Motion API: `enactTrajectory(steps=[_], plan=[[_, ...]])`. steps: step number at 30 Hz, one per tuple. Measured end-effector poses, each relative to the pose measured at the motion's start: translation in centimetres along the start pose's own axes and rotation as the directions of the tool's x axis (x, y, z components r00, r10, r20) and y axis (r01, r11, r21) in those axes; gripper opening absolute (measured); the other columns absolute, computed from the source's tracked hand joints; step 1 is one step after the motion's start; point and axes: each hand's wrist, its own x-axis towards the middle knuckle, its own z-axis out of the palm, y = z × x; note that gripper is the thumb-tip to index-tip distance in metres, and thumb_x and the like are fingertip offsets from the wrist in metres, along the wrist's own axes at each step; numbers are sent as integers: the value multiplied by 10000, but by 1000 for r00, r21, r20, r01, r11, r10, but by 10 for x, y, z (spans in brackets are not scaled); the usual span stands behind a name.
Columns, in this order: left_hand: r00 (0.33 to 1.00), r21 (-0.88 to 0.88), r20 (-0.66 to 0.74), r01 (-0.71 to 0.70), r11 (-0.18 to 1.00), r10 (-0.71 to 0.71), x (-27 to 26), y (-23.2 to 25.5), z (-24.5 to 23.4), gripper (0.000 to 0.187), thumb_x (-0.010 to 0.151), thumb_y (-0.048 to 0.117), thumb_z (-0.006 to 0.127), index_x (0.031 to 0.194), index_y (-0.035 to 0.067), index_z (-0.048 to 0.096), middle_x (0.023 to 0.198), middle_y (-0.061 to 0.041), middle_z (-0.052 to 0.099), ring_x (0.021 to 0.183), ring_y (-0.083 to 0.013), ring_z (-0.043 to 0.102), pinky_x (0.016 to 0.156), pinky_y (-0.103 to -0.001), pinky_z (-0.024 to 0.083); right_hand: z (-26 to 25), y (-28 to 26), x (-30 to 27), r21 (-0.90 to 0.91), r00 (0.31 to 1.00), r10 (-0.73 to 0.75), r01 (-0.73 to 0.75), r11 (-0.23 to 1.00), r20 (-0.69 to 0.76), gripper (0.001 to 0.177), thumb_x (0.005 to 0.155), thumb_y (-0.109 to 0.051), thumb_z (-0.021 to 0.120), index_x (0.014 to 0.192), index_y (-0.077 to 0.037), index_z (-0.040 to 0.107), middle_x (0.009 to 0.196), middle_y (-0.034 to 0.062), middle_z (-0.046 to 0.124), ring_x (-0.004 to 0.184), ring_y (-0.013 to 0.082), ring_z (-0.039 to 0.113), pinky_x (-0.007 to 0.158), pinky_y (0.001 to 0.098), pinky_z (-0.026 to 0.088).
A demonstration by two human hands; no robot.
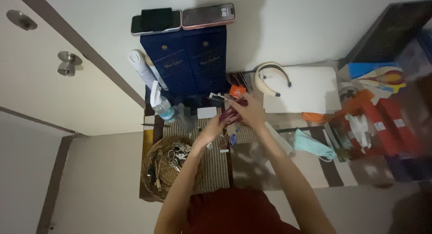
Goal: The person walks to a cluttered table and begins organizing small items. They spray a cloth and wipe a blue box, then place two smartphones on top of it. They pick up a woven basket, empty its contents onto the table, and sort through various small items including keys, hair ties, and a hairbrush.
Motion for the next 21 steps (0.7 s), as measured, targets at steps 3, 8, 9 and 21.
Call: enactTrajectory(steps=[3, 8, 9, 21], plan=[[965, 149, 202, 138, 979, -166, -4, 12, -9, 361, 1023, 315, 599, 1195, 8, 681, 909, -145, 698, 822, -238, 634, 757, -382, 518, -9, -8, 6, 5, 994, -42, 42, 999, 103, 296, 830, -300, 759, 930, -29, 689, 852, 120, 721, 787, 229, 715, 712, 356, 550], [919, 17, 382, 97, 995, -96, 0, 26, -30, 373, 912, 323, 747, 1144, 35, 692, 927, -65, 728, 823, -188, 660, 737, -367, 524, -10, -26, 15, 132, 962, -47, 12, 991, 267, 248, 820, -215, 752, 888, -5, 640, 791, 118, 684, 733, 197, 660, 671, 337, 533], [934, -72, 358, 10, 997, 17, 1, 27, -29, 405, 905, 314, 753, 1185, 31, 681, 1012, -58, 725, 898, -186, 661, 794, -363, 516, -8, -27, 14, 157, 963, -58, 17, 987, 265, 236, 823, -198, 748, 888, -2, 635, 793, 124, 671, 730, 198, 642, 672, 341, 525], [923, -397, 202, 383, 834, -328, 3, -23, 14, 603, 986, 637, 451, 1264, 111, 551, 1056, -9, 606, 948, -165, 611, 842, -356, 553, 51, 85, 28, 325, 889, 24, -193, 926, 457, 354, 870, -319, 767, 1011, -22, 636, 932, 118, 685, 816, 183, 659, 712, 371, 558]])
